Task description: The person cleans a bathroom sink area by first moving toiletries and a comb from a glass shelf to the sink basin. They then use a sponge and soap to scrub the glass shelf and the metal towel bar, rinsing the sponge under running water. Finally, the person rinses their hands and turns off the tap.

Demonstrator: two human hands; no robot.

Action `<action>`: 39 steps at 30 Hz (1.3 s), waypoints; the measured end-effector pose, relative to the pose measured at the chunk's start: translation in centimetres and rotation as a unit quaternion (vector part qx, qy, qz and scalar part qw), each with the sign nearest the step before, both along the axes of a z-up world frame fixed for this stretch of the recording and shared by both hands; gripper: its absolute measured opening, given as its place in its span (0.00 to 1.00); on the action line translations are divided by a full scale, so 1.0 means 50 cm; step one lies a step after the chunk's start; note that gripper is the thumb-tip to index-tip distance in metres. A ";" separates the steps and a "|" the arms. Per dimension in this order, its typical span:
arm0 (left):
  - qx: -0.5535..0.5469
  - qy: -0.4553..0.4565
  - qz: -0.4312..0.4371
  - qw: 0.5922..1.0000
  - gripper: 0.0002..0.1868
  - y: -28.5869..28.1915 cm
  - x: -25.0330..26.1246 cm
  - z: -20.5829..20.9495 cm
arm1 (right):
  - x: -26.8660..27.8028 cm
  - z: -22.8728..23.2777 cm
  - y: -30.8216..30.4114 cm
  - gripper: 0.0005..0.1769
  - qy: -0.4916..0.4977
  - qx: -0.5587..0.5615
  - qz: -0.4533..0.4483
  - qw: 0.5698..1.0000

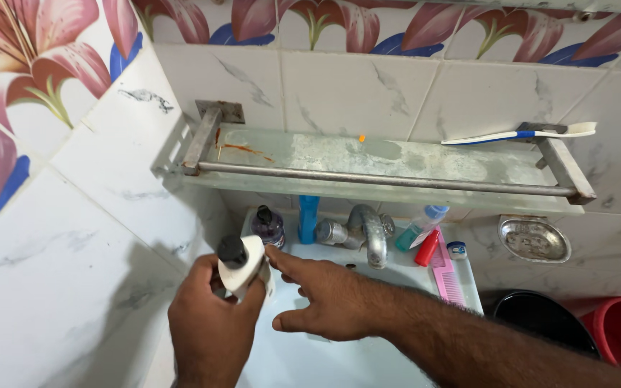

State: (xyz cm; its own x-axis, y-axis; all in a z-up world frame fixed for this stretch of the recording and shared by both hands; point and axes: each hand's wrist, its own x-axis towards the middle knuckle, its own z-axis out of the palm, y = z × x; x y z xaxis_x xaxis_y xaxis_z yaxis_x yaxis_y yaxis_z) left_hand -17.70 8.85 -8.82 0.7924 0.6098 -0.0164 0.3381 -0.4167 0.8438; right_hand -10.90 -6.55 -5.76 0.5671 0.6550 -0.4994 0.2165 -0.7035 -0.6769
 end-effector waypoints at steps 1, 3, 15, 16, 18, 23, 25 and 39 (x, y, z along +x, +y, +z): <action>-0.001 0.016 0.008 1.000 0.23 0.002 0.008 -0.007 | 0.003 0.001 0.001 0.59 0.001 -0.004 0.009 1.000; 0.000 0.048 0.022 0.999 0.23 0.009 0.027 -0.021 | 0.008 0.002 0.006 0.57 0.002 -0.009 0.025 1.000; 0.057 0.020 0.053 0.997 0.23 0.025 0.123 -0.122 | 0.021 -0.045 -0.045 0.52 0.020 0.014 -0.033 0.999; 0.057 0.025 0.050 0.997 0.24 0.024 0.128 -0.127 | 0.022 -0.045 -0.051 0.51 0.015 0.017 -0.034 0.999; 0.057 0.035 0.046 0.997 0.26 0.021 0.136 -0.136 | 0.023 -0.043 -0.065 0.48 0.004 0.023 -0.038 0.999; 0.049 0.052 0.074 0.995 0.26 0.010 0.153 -0.152 | 0.024 -0.037 -0.096 0.50 0.020 0.005 -0.078 0.997; 0.033 0.058 0.081 0.994 0.28 0.003 0.156 -0.155 | 0.024 -0.034 -0.104 0.50 0.019 0.000 -0.082 0.996; -0.096 0.137 0.076 0.983 0.59 -0.038 0.178 -0.129 | 0.014 -0.019 -0.117 0.49 0.041 -0.004 -0.093 0.995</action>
State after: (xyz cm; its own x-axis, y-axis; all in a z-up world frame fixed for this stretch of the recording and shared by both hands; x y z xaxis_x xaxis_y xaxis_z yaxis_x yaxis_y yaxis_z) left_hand -8.80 6.97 -15.29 0.6423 0.6861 -0.3417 0.6093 -0.1865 0.7707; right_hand -10.21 -12.38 -6.70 0.6349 0.5383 -0.5542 0.0263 -0.7320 -0.6808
